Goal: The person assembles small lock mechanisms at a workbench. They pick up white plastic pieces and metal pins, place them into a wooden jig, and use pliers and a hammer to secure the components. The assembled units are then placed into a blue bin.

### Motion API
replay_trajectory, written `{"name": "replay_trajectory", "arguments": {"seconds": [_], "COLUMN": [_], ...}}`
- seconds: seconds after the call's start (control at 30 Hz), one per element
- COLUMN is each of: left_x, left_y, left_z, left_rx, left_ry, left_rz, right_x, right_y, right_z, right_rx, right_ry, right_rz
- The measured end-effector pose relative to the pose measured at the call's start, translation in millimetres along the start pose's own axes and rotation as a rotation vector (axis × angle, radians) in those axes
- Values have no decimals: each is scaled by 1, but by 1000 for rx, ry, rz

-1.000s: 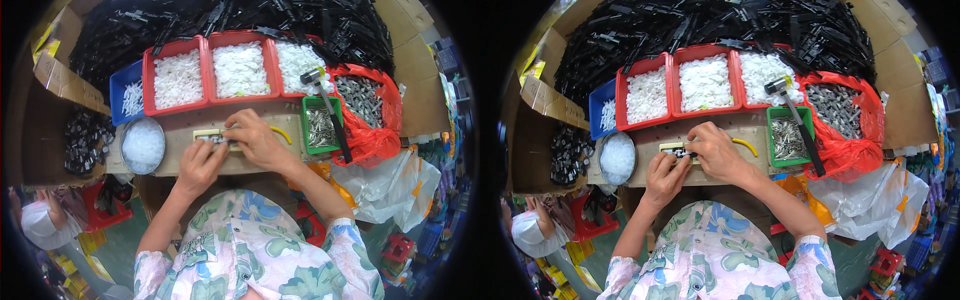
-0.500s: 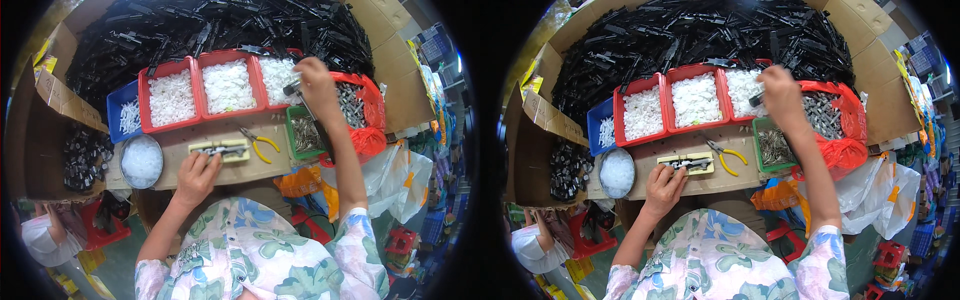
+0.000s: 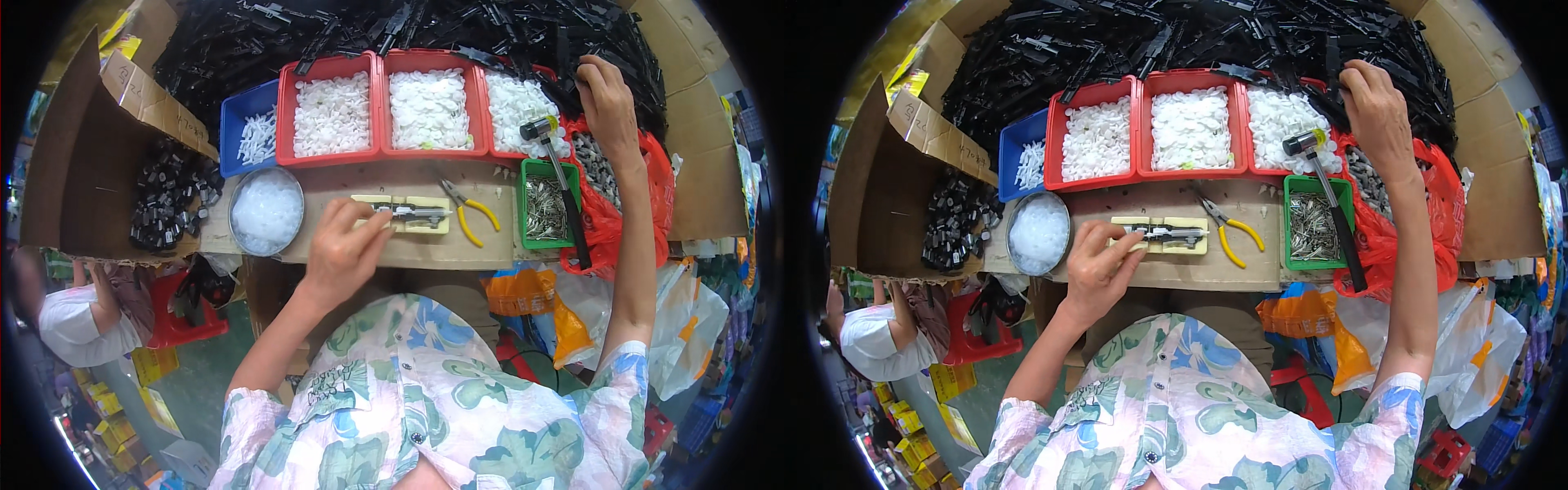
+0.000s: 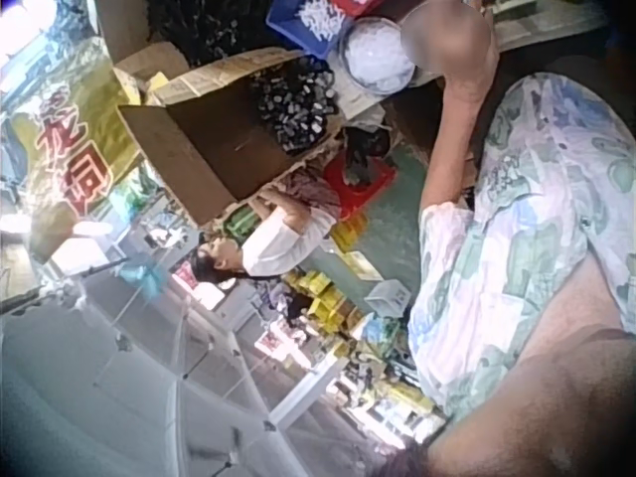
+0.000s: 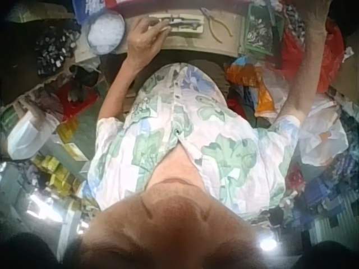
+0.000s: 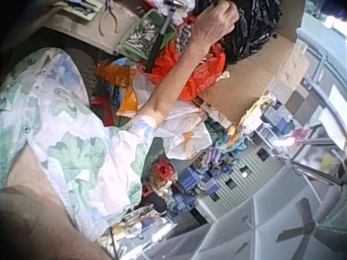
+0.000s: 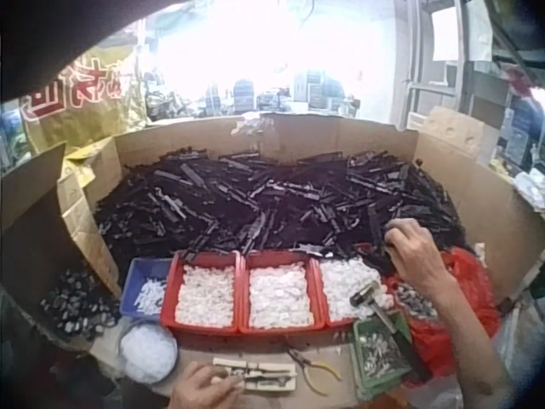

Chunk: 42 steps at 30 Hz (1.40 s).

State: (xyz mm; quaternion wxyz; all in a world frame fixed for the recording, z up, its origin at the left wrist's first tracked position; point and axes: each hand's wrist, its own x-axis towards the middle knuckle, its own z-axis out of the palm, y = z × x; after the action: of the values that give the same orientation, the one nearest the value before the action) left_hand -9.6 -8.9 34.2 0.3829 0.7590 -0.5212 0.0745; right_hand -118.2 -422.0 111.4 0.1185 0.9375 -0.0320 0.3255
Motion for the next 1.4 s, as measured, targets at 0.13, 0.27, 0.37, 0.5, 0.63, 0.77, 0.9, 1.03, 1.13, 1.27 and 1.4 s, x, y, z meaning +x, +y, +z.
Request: {"name": "replay_trajectory", "arguments": {"seconds": [0.13,0.27,0.37,0.5,0.63,0.77,0.9,1.03,1.13,1.27,1.4], "left_x": [18,33,35,30,27,37,37,38,35,6,-26], "left_y": [7,15,16,10,8,19,18,12,16,14,13], "left_z": [-11,-17,-10,-9,-6,0,3,1,0,-1,17], "left_rx": [-164,-627,-971,-1050,-1094,-1192,-1168,-1179,-884,-50,194], "left_ry": [75,56,93,111,152,166,-5,99,173,215,57], "left_rz": [-137,-439,-536,-623,-682,-747,-754,-787,-681,-182,128], "right_x": [22,24,28,27,14,13,11,4,-3,-18,-14], "right_y": [-78,-156,-186,-200,-206,-209,-212,-206,-204,-199,-203], "right_z": [-34,-41,-37,-35,-32,-34,-31,-27,-24,-2,8], "right_rx": [295,1004,1147,1129,1074,1125,1075,890,943,1100,1135], "right_ry": [-50,-428,-544,-511,-391,-437,-440,-301,-388,-434,-550], "right_rz": [-30,78,-5,88,170,201,155,62,191,312,172]}}
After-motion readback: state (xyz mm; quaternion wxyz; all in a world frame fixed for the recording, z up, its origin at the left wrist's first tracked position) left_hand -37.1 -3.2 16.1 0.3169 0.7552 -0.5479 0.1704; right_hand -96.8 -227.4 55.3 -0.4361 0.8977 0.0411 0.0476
